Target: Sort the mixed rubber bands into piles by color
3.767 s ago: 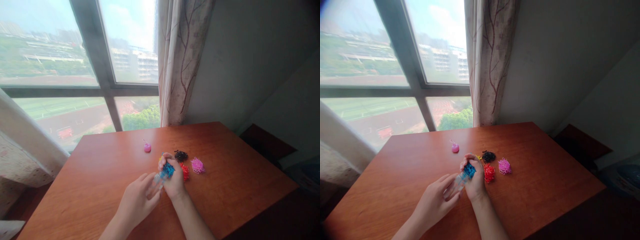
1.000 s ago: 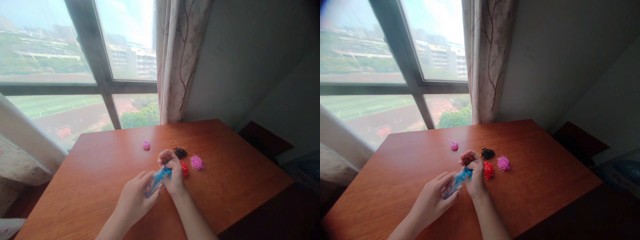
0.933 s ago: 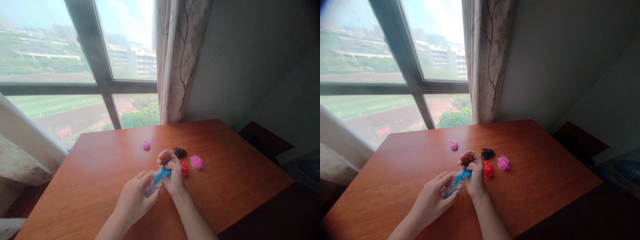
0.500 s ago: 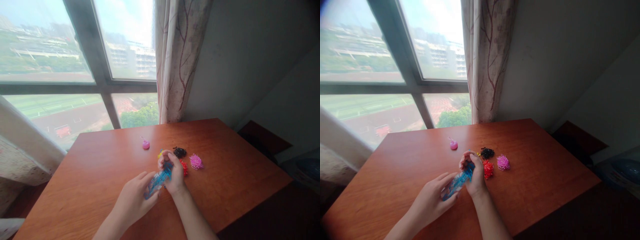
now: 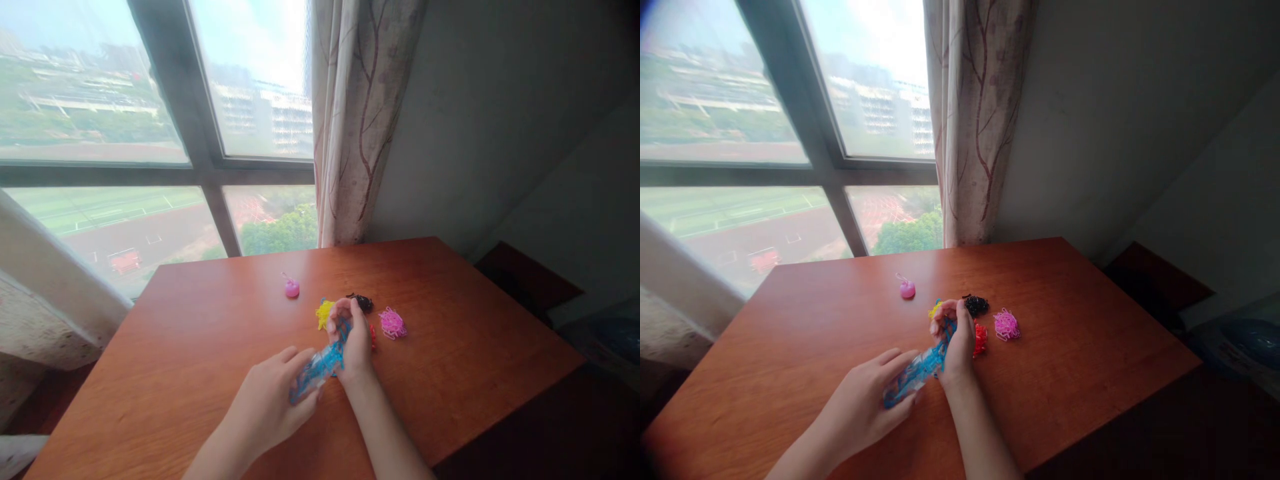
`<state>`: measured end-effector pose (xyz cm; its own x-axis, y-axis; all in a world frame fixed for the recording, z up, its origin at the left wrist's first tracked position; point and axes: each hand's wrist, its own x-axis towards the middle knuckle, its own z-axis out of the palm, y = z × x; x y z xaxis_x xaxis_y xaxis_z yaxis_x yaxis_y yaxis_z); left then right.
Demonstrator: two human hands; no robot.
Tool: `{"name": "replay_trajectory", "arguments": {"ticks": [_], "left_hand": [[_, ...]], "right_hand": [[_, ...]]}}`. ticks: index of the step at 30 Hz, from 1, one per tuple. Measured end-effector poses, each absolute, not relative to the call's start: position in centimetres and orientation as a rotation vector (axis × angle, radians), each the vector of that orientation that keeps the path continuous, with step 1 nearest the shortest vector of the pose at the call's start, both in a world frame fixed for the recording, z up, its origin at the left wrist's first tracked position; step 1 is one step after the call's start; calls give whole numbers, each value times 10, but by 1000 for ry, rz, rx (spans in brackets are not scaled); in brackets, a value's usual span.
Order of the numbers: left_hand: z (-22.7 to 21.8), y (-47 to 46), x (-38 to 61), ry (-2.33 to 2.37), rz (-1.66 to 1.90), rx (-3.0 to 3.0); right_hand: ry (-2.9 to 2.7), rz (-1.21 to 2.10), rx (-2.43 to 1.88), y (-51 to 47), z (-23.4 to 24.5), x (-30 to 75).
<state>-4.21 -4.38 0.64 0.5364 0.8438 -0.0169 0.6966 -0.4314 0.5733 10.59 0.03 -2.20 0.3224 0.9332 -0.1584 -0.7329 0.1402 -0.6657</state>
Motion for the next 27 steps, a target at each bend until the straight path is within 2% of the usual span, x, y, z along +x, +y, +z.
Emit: {"name": "replay_trajectory", "arguments": {"ticks": [6, 27], "left_hand": [[7, -44, -41, 1254, 388, 2214], [3, -41, -35, 1329, 581, 2086]], "right_hand": [[-365, 1390, -680, 0, -18, 108], [-486, 1426, -518, -5, -21, 103]]}}
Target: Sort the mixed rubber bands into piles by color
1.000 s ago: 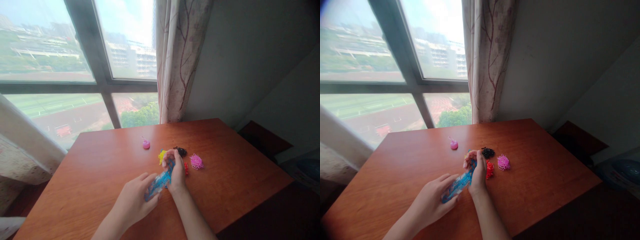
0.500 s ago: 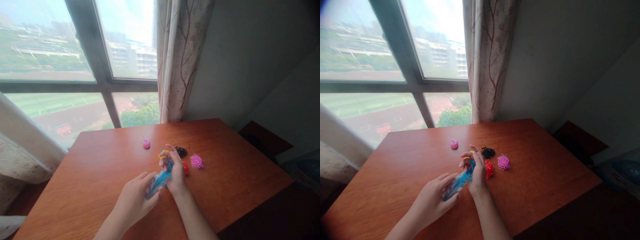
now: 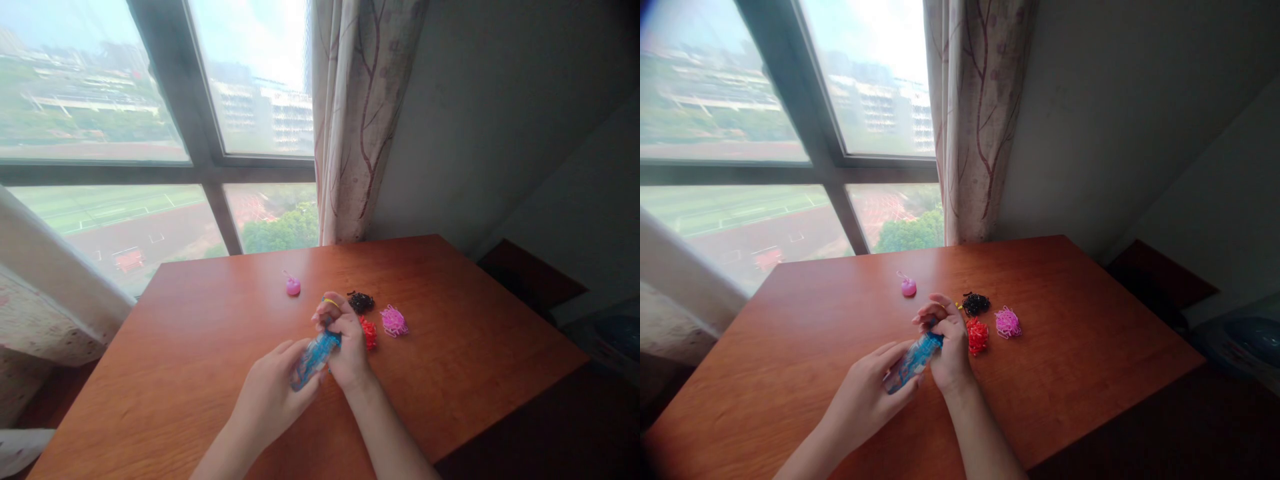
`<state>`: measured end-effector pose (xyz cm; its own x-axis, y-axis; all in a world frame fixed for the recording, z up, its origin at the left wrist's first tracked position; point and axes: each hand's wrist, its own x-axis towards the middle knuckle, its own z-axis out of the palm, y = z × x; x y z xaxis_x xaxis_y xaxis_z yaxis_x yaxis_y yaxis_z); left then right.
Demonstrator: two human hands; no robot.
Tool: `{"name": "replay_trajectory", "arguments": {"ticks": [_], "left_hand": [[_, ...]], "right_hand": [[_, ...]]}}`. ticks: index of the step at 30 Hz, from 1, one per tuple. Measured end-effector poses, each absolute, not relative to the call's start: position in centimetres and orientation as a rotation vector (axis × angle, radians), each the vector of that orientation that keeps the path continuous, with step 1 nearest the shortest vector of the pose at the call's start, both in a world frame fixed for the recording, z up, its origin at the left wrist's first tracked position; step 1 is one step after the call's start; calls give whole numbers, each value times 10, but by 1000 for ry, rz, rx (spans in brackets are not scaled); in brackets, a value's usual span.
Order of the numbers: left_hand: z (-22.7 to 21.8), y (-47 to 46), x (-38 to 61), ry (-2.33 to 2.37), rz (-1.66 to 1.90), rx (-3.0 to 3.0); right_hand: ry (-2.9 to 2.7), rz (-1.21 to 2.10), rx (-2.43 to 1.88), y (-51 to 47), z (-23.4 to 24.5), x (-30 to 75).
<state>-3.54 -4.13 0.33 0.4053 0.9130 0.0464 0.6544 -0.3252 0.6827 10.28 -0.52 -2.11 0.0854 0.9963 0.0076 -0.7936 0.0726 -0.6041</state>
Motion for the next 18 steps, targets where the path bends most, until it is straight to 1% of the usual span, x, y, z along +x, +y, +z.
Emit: {"name": "replay_trajectory", "arguments": {"ticks": [4, 10, 18], "left_hand": [[2, -41, -35, 1324, 584, 2074], [0, -41, -36, 1309, 593, 2087], [2, -40, -39, 1332, 586, 2113]], "right_hand": [[-466, 1428, -499, -6, -19, 102], [-479, 1398, -616, -8, -12, 104], [-521, 1444, -513, -9, -16, 105]]}}
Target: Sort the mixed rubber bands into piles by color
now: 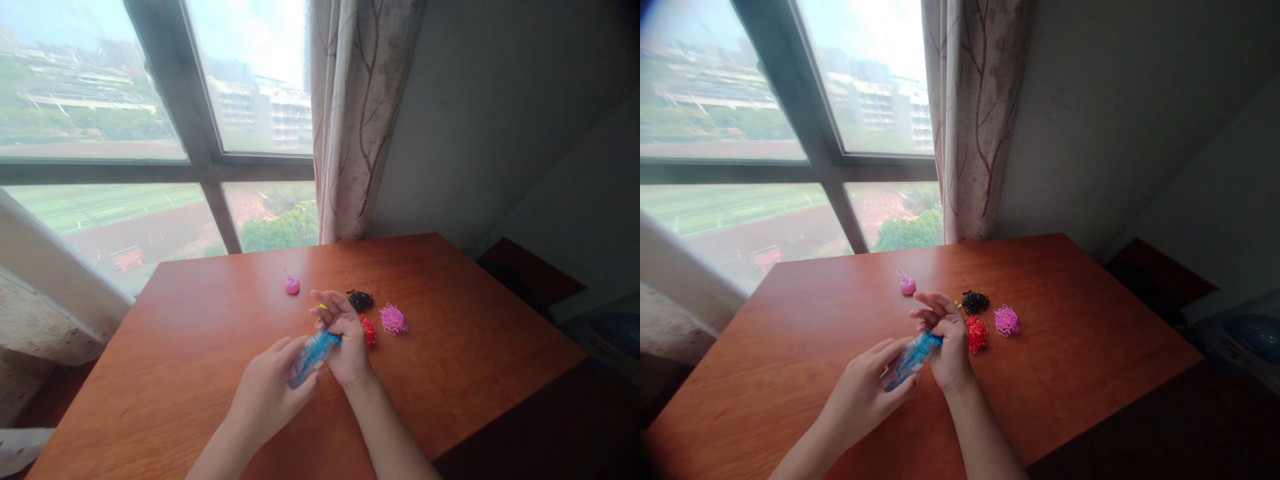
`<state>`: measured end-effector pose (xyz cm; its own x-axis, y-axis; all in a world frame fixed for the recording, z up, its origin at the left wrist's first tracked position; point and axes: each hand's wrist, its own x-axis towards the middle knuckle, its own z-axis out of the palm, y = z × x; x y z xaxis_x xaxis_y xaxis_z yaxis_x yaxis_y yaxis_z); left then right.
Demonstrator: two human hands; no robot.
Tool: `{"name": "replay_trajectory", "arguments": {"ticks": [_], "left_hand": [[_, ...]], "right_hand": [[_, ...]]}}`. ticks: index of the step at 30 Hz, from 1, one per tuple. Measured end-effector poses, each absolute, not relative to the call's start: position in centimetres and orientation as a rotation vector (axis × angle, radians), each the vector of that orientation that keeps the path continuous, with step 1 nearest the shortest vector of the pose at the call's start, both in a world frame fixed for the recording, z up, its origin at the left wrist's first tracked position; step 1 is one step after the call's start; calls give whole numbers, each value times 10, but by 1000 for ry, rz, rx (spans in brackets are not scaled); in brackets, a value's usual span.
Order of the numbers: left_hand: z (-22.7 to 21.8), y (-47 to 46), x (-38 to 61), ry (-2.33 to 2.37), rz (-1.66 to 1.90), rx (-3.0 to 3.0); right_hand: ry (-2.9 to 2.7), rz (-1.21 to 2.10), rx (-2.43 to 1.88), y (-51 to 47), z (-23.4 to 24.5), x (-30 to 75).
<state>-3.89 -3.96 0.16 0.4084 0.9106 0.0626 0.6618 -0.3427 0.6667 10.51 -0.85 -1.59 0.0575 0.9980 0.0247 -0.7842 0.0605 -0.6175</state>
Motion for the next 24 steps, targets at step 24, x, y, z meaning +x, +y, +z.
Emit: {"name": "replay_trajectory", "arguments": {"ticks": [24], "left_hand": [[-2, -40, -43, 1365, 643, 2192]], "right_hand": [[-1068, 1322, -752, -21, -7, 106]]}}
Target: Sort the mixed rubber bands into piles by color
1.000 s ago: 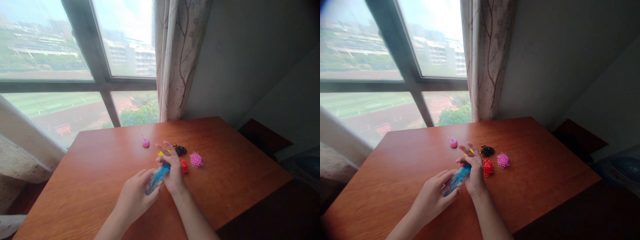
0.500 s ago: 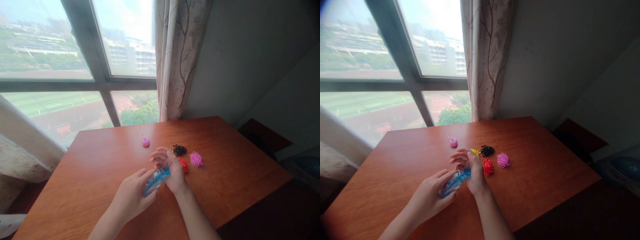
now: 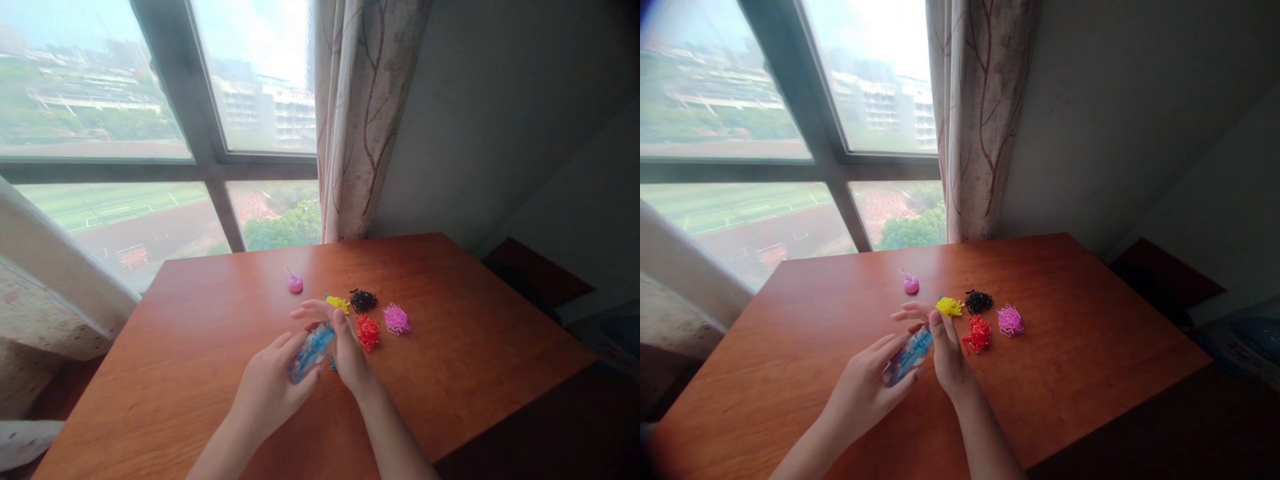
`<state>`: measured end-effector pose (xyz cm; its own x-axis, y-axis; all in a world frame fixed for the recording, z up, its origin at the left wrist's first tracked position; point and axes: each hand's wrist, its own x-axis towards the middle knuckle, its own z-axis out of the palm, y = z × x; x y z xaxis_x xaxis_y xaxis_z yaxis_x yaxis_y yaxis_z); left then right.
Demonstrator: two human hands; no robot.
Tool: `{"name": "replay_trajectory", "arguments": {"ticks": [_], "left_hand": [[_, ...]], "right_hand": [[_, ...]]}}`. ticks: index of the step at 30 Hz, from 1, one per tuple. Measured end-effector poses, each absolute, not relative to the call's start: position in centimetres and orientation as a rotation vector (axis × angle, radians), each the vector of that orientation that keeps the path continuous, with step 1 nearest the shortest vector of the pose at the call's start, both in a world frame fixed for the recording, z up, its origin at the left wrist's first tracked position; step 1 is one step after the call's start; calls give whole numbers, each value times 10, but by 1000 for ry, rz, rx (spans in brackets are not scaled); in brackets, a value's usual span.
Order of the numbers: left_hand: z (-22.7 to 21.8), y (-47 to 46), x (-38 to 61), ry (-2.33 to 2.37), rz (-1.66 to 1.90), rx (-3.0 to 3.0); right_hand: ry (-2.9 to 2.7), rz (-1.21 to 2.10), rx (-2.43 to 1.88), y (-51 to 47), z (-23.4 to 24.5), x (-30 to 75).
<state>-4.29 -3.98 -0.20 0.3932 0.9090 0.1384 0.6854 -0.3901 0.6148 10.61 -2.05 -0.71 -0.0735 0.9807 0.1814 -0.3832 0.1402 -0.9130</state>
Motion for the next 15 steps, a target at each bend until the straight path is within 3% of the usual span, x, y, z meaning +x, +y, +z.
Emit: {"name": "replay_trajectory", "arguments": {"ticks": [15], "left_hand": [[-4, -37, -45, 1388, 737, 2041]], "right_hand": [[-1329, 1227, -828, -35, 1, 124]]}}
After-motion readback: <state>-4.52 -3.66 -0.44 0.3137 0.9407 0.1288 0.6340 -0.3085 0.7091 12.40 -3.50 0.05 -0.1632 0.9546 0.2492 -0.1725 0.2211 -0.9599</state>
